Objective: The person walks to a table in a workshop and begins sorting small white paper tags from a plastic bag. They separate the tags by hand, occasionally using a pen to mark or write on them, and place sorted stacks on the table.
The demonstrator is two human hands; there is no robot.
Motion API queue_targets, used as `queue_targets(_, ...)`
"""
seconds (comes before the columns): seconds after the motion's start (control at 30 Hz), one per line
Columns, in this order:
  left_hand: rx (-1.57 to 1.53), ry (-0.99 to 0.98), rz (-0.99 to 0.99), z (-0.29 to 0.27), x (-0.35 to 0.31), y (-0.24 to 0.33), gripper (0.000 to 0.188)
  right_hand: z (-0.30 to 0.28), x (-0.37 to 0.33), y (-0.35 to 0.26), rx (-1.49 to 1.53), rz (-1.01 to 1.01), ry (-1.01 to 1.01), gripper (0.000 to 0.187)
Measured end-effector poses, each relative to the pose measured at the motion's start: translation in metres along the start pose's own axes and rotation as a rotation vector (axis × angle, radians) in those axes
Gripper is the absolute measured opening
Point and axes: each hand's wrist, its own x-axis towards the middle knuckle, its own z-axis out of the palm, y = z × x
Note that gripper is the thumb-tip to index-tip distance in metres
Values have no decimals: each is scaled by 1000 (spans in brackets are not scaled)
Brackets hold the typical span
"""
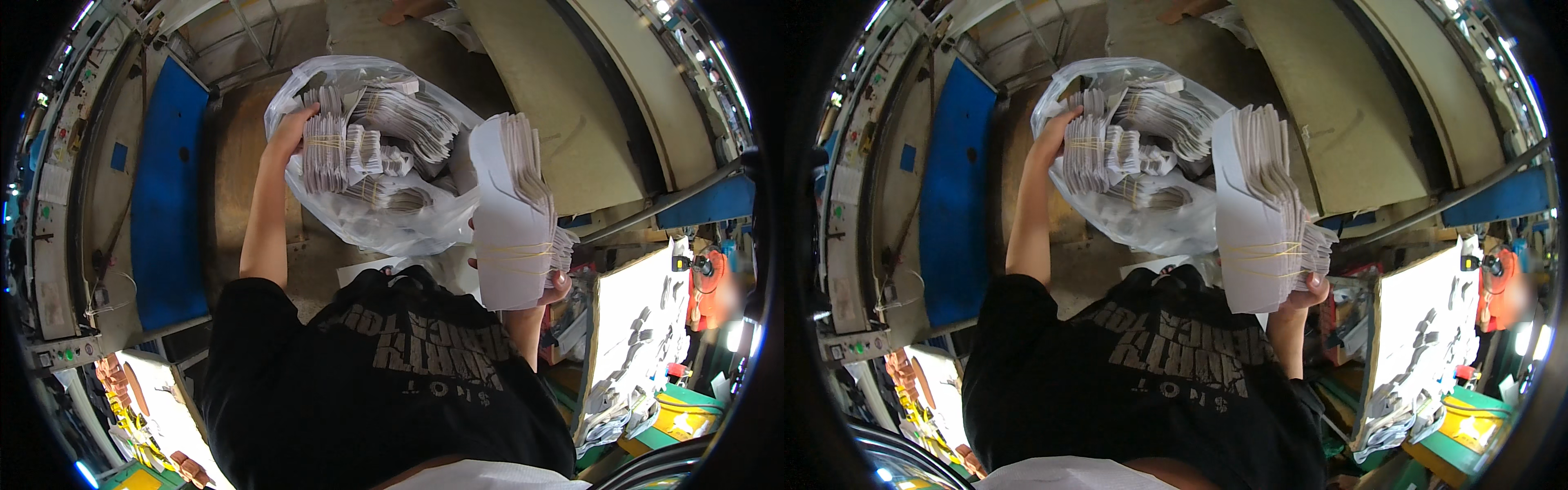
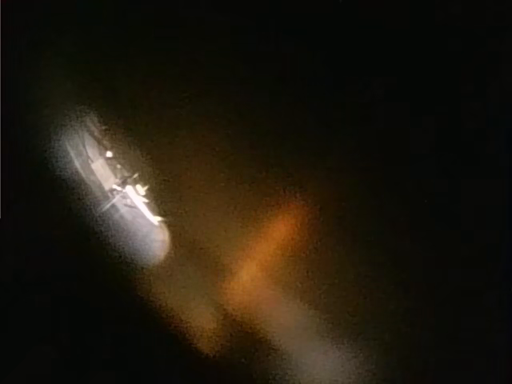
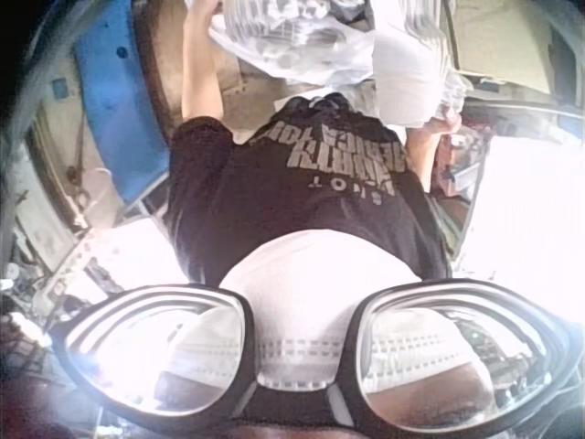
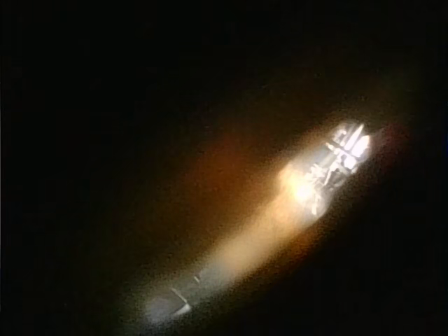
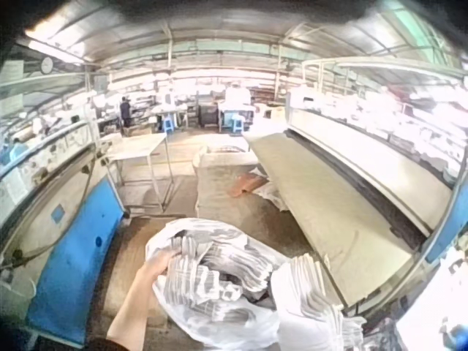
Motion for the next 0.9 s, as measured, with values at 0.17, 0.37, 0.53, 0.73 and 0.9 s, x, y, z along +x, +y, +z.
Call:
queue_targets(0.17,891,321,8,1,-24,46,66,5,3,3,-19,-2,17,110)
queue_targets(0.37,23,105,367,-14,-30,43,57,26,17,0,-33,-11,-75,106)
queue_targets(0.53,184,122,376,37,-111,56,67,56,41,-2,-114,-56,-120,107)
queue_targets(0.73,713,197,918,81,-169,-13,50,77,92,-8,-292,-79,-303,105)
queue_targets(0.9,1219,15,952,109,-213,-63,37,93,134,5,-208,9,-451,97)
